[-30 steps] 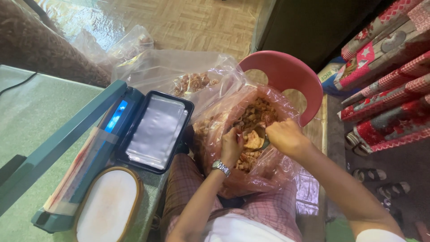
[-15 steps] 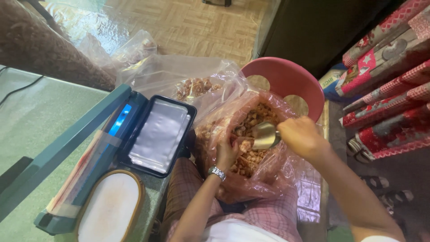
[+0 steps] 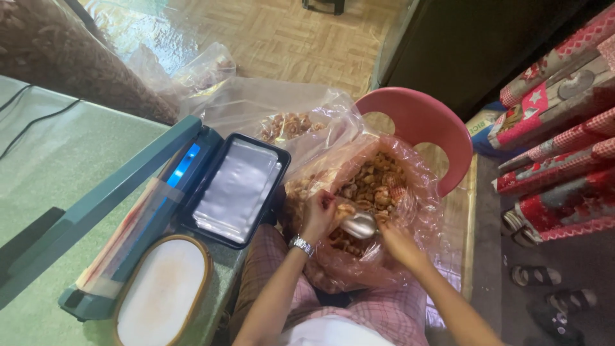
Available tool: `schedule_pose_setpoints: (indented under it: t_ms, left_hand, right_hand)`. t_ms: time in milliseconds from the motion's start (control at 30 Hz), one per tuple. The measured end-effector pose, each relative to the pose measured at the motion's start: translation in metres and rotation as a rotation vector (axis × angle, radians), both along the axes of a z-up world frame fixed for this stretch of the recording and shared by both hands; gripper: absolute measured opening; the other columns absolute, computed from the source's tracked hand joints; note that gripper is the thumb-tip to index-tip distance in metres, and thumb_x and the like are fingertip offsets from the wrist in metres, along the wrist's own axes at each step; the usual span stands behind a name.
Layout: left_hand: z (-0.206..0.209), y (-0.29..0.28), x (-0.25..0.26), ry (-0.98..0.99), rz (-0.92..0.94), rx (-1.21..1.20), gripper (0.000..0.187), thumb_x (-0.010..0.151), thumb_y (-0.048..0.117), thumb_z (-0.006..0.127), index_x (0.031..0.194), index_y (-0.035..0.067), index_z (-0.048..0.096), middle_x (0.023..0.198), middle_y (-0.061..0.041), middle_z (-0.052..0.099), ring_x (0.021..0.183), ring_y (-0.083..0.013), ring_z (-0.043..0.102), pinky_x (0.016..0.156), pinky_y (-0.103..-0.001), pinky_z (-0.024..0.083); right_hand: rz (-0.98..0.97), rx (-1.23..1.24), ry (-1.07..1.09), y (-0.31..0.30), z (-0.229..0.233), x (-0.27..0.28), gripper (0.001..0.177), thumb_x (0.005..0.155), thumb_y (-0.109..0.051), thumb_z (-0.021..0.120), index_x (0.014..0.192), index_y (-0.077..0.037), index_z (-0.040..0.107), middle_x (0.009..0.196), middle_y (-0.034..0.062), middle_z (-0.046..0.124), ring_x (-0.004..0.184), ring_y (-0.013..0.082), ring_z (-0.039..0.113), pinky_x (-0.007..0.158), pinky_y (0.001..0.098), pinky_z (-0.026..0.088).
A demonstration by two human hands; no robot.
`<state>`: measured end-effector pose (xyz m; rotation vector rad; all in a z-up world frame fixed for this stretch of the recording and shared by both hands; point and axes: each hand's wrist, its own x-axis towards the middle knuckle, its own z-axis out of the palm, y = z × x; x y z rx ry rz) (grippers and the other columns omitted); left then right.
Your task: Packaging snacks by scooping them into bags, weighing, and sealing.
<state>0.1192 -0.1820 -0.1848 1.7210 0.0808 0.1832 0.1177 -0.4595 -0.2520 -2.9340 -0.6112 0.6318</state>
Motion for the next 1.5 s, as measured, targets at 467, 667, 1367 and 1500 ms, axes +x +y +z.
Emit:
schedule_pose_setpoints:
  t_ms: [467,667,1367,1500]
  left_hand:
    - [0.039,-0.017,-0.001,-0.035,0.043,-0.356,0.012,0.082,0.014,0.076,0.087,0.009,0.066,0.066,0.002,0.061,0.060,-0.0046,0.054,0.054,-0.016,0.043]
    - [0.115,0.028,-0.044,-0.081,-0.471,-0.187,0.120,0.057,0.037,0.090,0.151,0.003,0.023,0.143,-0.038,0.030,0.135,-0.0452,0.026,0.114,-0.053,0.020]
    - [0.089,0.046,-0.038,-0.046,-0.699,-0.038,0.099,0.052,0.030,0.093,0.135,0.001,0.046,0.116,-0.020,0.061,0.113,-0.0278,0.056,0.099,-0.040,0.043]
    - [0.101,0.041,-0.035,-0.078,-0.672,-0.013,0.105,0.053,0.034,0.093,0.137,-0.001,0.041,0.122,-0.023,0.058,0.117,-0.0340,0.056,0.099,-0.044,0.043]
  right_hand:
    - [0.175,0.482,-0.378,0.078,0.116,0.012,0.010,0.075,-0.022,0.072,0.084,-0.020,0.068,0.128,0.0033,0.053,0.111,0.0344,0.059,0.083,0.0470,0.050]
    - [0.156,0.868,-0.236,0.101,0.245,0.016,0.004,0.081,-0.012,0.071,0.084,-0.011,0.068,0.104,0.0075,0.067,0.090,0.0311,0.069,0.073,0.0370,0.054]
    - [0.159,0.717,0.332,0.058,0.282,0.057,0.033,0.069,-0.028,0.086,0.087,-0.002,0.078,0.124,0.0190,0.061,0.108,0.0347,0.062,0.091,0.0449,0.047]
    - [0.043,0.671,0.352,0.048,0.270,0.061,0.032,0.065,-0.026,0.090,0.076,0.000,0.075,0.119,0.0182,0.064,0.102,0.0320,0.065,0.089,0.0436,0.049]
